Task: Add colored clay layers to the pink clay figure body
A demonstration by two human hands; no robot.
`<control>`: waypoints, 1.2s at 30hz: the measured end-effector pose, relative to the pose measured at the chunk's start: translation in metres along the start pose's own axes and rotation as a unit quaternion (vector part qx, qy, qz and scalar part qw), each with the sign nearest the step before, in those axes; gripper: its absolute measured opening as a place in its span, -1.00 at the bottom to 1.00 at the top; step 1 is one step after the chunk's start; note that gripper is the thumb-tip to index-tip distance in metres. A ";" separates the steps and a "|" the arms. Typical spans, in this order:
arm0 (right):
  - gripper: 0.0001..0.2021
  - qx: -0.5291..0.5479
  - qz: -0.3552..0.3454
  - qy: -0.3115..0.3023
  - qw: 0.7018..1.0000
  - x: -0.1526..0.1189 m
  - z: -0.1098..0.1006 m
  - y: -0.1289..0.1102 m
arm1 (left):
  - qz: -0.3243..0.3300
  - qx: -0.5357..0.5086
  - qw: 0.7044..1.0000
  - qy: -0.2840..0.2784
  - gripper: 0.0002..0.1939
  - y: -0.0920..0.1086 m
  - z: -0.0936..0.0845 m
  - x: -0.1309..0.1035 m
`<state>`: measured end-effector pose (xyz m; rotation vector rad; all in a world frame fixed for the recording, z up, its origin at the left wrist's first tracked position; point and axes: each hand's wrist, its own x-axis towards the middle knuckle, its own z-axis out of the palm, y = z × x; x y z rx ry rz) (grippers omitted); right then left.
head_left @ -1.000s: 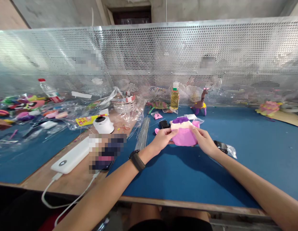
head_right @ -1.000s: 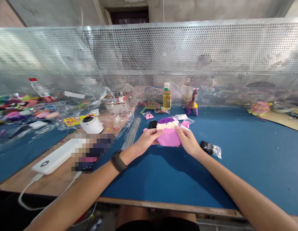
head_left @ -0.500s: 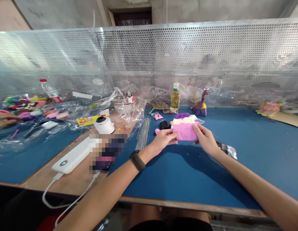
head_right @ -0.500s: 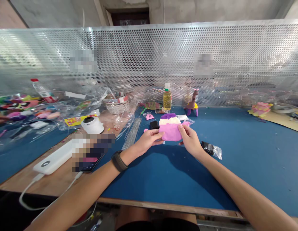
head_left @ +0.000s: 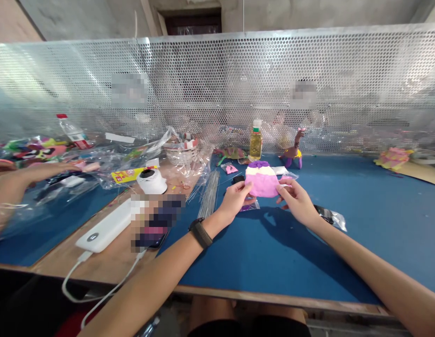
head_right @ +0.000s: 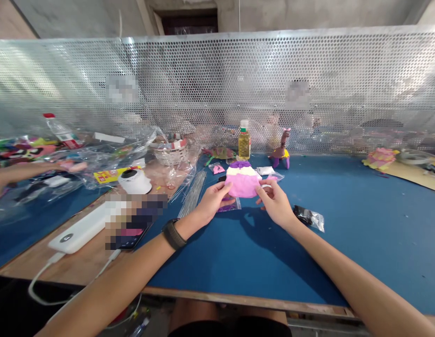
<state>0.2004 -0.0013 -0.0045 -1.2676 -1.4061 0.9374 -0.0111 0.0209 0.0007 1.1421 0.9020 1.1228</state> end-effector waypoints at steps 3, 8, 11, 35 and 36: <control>-0.45 0.015 0.001 -0.010 1.000 -0.001 0.001 -0.002 | 0.002 -0.013 1.000 0.029 -0.67 -0.002 -0.002 0.003; -0.38 0.034 0.007 -0.010 0.999 0.000 0.002 -0.003 | -0.008 -0.049 0.999 0.018 -0.68 -0.004 -0.001 0.005; -0.37 0.026 0.029 -0.016 0.999 0.001 0.003 -0.001 | -0.016 -0.069 0.997 -0.003 -0.71 -0.004 0.000 0.005; -0.57 0.006 -0.017 -0.063 0.998 -0.003 0.000 -0.002 | -0.046 0.018 0.997 -0.059 -0.55 0.003 0.008 -0.009; -0.57 0.011 -0.011 -0.067 0.998 -0.004 0.001 -0.002 | -0.038 0.015 0.998 -0.052 -0.55 0.002 0.008 -0.009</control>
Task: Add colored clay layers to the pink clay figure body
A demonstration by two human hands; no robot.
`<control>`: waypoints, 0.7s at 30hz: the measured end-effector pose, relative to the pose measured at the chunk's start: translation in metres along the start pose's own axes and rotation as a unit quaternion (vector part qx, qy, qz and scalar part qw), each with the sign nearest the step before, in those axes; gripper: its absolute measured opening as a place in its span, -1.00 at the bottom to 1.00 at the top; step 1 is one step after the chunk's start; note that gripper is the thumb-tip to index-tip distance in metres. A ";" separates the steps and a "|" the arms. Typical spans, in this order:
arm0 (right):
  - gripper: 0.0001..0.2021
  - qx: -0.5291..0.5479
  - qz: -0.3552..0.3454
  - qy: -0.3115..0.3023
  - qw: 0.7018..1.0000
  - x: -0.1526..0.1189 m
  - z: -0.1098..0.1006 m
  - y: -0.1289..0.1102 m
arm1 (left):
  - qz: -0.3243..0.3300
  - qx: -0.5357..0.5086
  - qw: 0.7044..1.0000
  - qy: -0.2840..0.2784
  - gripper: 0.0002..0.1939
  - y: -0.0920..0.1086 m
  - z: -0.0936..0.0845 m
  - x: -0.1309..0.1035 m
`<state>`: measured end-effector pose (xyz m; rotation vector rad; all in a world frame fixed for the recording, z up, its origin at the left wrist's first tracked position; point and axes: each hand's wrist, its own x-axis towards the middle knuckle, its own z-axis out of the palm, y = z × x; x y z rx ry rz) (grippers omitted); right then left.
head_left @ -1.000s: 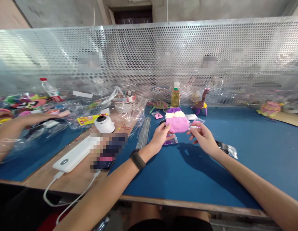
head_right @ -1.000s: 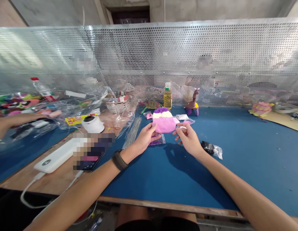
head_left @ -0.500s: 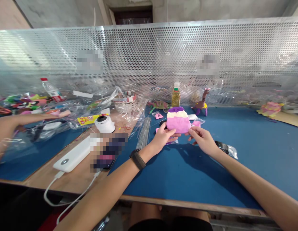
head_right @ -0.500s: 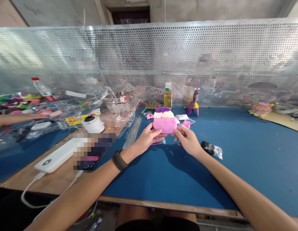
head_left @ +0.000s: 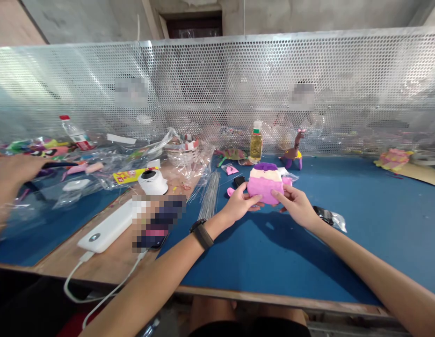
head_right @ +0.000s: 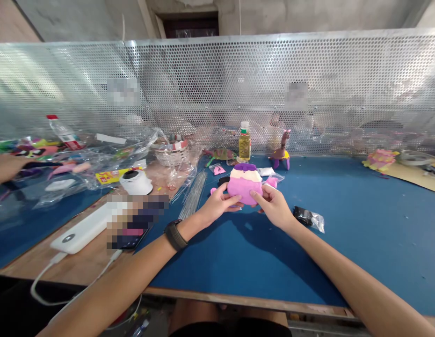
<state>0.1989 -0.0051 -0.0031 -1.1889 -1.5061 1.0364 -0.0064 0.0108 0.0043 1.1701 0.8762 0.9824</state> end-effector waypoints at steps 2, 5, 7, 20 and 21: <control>-0.55 0.008 0.018 -0.015 1.000 0.000 0.001 -0.001 | 0.017 -0.005 1.000 0.011 -0.52 0.000 0.000 0.001; -0.54 0.005 0.037 -0.042 0.998 -0.001 0.003 -0.004 | 0.025 -0.005 0.999 0.022 -0.51 0.001 -0.001 0.001; -0.56 0.000 0.033 -0.050 0.998 -0.001 0.003 -0.006 | 0.016 0.000 1.000 0.024 -0.50 0.000 -0.001 0.001; -0.53 0.006 0.038 -0.071 0.997 -0.004 0.005 -0.008 | 0.030 -0.005 0.999 0.044 -0.48 -0.005 0.002 0.002; -0.53 0.004 0.038 -0.071 0.997 -0.004 0.006 -0.008 | 0.028 -0.010 0.998 0.049 -0.49 -0.004 0.003 0.002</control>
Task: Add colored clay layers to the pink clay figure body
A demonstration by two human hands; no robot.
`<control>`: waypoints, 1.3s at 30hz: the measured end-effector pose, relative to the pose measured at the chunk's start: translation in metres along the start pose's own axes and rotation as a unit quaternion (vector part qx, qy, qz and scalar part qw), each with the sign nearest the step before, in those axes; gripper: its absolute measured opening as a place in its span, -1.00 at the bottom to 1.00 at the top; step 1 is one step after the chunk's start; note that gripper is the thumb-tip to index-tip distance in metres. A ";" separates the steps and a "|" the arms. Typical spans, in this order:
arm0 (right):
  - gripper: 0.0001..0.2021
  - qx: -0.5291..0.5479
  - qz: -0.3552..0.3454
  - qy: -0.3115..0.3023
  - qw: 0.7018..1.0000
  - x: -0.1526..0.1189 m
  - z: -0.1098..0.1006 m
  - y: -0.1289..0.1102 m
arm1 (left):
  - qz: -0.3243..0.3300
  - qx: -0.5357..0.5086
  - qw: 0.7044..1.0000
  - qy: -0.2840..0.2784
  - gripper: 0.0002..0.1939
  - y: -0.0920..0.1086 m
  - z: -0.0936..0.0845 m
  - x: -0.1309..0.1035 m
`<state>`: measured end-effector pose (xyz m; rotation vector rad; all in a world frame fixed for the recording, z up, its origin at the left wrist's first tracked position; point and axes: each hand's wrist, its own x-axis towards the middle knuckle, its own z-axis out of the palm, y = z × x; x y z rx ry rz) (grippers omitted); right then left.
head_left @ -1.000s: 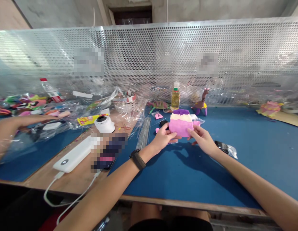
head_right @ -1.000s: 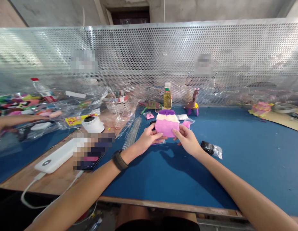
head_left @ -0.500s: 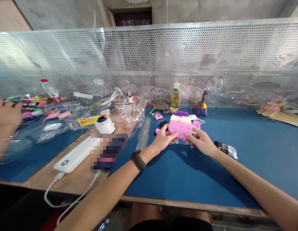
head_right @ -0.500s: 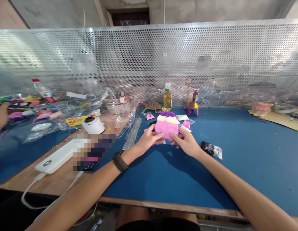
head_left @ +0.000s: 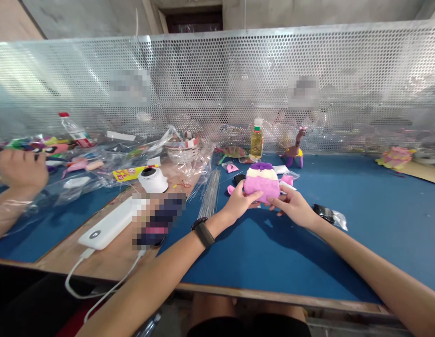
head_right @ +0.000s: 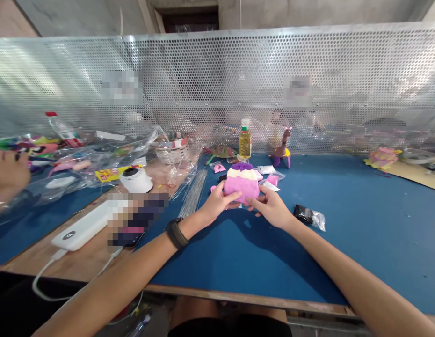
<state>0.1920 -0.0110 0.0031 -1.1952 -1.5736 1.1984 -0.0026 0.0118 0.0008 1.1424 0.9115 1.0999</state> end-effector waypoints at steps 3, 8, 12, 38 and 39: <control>-0.53 -0.003 0.005 0.001 1.000 0.000 0.001 -0.001 | 0.011 -0.008 1.000 0.001 -0.46 0.001 -0.001 0.000; -0.53 -0.010 0.007 0.007 1.000 0.000 0.002 0.000 | 0.026 0.010 1.000 -0.015 -0.42 -0.001 -0.002 0.001; -0.52 -0.036 -0.010 0.028 0.999 0.000 0.001 0.005 | 0.023 0.016 1.000 -0.008 -0.53 0.000 0.001 0.000; -0.68 0.119 0.004 0.081 0.990 0.003 0.000 0.008 | 0.078 0.068 0.992 0.075 -0.59 0.003 -0.003 0.004; -0.69 0.121 0.002 0.079 0.989 0.003 -0.001 0.008 | 0.054 0.034 0.997 0.039 -0.57 0.004 -0.003 0.005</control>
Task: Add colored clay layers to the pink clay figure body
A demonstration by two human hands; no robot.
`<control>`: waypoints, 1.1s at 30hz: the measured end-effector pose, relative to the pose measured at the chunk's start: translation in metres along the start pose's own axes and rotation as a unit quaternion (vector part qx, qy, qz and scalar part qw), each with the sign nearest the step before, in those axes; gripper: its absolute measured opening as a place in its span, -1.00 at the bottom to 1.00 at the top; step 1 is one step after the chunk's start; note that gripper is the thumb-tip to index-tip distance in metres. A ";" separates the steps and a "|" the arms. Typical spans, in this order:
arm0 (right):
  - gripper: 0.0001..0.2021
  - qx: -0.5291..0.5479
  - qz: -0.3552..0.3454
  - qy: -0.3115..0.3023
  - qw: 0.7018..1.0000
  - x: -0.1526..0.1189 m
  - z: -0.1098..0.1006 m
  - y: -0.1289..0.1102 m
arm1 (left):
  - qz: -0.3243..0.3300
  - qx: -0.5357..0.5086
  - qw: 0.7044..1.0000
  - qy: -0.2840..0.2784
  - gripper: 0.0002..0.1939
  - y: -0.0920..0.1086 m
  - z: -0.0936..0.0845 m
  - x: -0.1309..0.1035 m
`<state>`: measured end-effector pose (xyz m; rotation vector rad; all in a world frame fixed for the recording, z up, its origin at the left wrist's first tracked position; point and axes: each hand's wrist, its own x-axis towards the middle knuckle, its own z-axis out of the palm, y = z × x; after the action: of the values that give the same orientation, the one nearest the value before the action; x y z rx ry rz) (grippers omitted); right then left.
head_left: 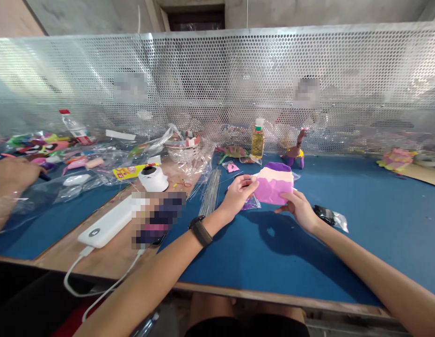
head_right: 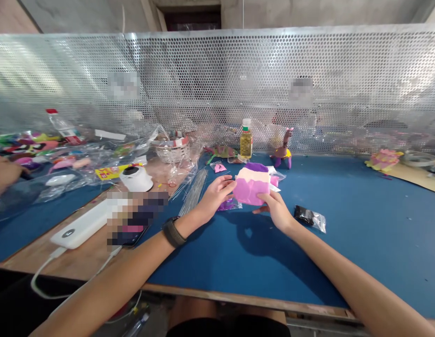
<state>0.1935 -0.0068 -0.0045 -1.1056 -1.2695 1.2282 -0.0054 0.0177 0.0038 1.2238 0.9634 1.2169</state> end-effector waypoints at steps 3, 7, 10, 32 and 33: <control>-0.68 -0.016 0.002 -0.011 1.000 0.000 0.000 0.000 | -0.020 -0.041 0.996 -0.082 -0.59 0.002 0.000 -0.002; -0.61 -0.064 -0.025 0.004 0.998 0.000 0.000 0.001 | 0.006 -0.025 0.996 -0.085 -0.64 0.003 0.001 -0.007; -0.57 -0.096 -0.061 0.023 0.993 0.001 0.000 0.000 | 0.016 -0.017 0.996 -0.082 -0.66 0.004 0.000 -0.008; -0.58 -0.092 -0.102 0.084 0.987 0.000 -0.002 -0.003 | -0.028 -0.028 0.999 -0.031 -0.74 0.010 -0.001 -0.005; -0.59 -0.092 -0.105 0.088 0.986 0.000 -0.003 -0.003 | -0.028 -0.028 0.999 -0.033 -0.74 0.010 -0.001 -0.005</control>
<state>0.1967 -0.0067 -0.0017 -1.1527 -1.3457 0.8512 -0.0090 0.0124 0.0130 1.1782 0.9042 1.1462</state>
